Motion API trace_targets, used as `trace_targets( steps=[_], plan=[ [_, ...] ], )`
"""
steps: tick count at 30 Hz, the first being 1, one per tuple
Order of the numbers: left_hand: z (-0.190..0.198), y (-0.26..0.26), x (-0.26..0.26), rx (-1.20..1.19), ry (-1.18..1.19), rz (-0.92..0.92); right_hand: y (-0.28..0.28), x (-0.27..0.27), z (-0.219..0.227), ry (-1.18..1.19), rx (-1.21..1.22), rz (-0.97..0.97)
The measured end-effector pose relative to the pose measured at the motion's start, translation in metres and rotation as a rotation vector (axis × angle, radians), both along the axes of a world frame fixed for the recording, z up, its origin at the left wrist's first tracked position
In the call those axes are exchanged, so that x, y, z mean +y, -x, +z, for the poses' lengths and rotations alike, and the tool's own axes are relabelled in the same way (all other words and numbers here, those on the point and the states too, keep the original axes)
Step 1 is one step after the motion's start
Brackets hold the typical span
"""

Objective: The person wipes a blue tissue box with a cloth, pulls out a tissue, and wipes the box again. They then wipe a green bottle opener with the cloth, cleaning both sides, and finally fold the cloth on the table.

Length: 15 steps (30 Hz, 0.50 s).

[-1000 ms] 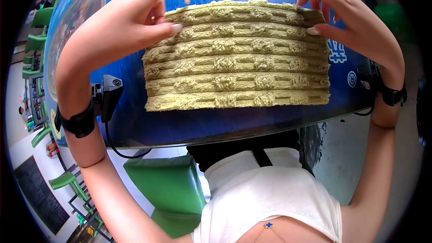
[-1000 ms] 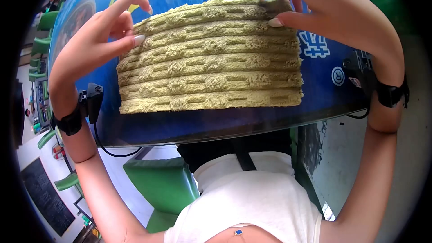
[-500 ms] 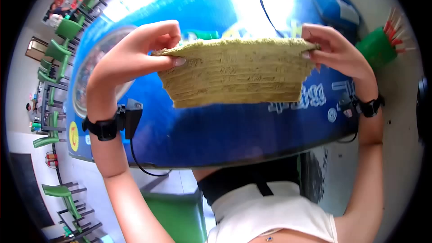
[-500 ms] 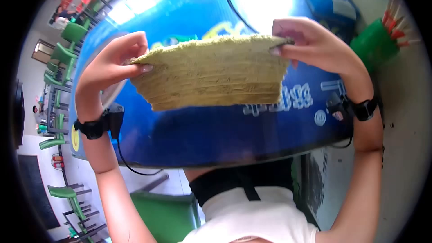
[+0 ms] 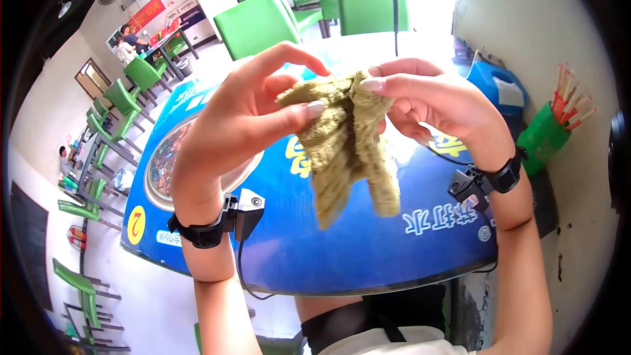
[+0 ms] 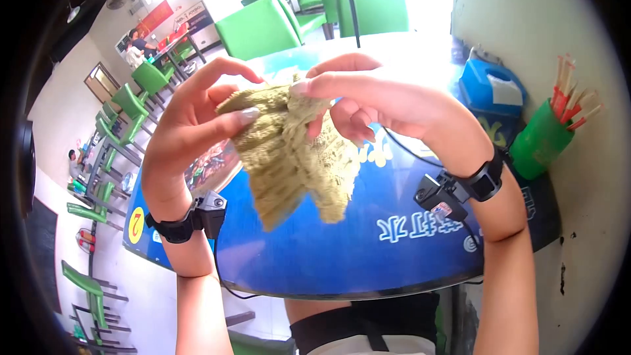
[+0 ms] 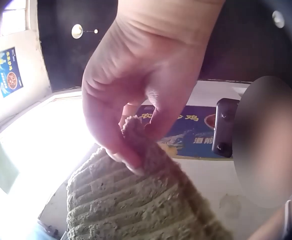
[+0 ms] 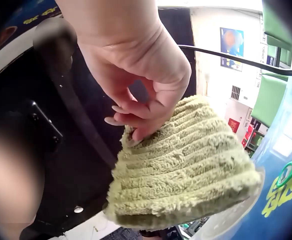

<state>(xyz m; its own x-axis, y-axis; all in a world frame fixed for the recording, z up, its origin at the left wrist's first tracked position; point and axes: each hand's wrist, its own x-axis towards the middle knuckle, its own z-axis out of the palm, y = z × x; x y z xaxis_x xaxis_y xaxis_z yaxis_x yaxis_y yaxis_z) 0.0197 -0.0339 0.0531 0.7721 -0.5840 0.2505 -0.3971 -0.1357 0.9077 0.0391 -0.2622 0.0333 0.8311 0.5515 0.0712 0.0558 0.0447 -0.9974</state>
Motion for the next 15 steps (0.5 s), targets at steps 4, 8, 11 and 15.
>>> trace_targets(
  steps=[4,8,11,15],
  plan=[
    [-0.008,-0.009,-0.001,-0.001,-0.163,0.022,-0.012,0.005,-0.017,0.126,-0.206,0.156],
    [-0.017,-0.012,-0.008,-0.132,-0.296,0.089,-0.021,0.003,-0.022,0.162,-0.22,0.236],
    [-0.02,-0.011,-0.012,-0.174,-0.304,0.06,-0.021,0.007,-0.027,0.171,-0.234,0.178],
    [-0.025,-0.011,-0.012,-0.275,-0.332,0.072,-0.025,0.009,-0.035,0.133,-0.245,0.123]
  ],
)
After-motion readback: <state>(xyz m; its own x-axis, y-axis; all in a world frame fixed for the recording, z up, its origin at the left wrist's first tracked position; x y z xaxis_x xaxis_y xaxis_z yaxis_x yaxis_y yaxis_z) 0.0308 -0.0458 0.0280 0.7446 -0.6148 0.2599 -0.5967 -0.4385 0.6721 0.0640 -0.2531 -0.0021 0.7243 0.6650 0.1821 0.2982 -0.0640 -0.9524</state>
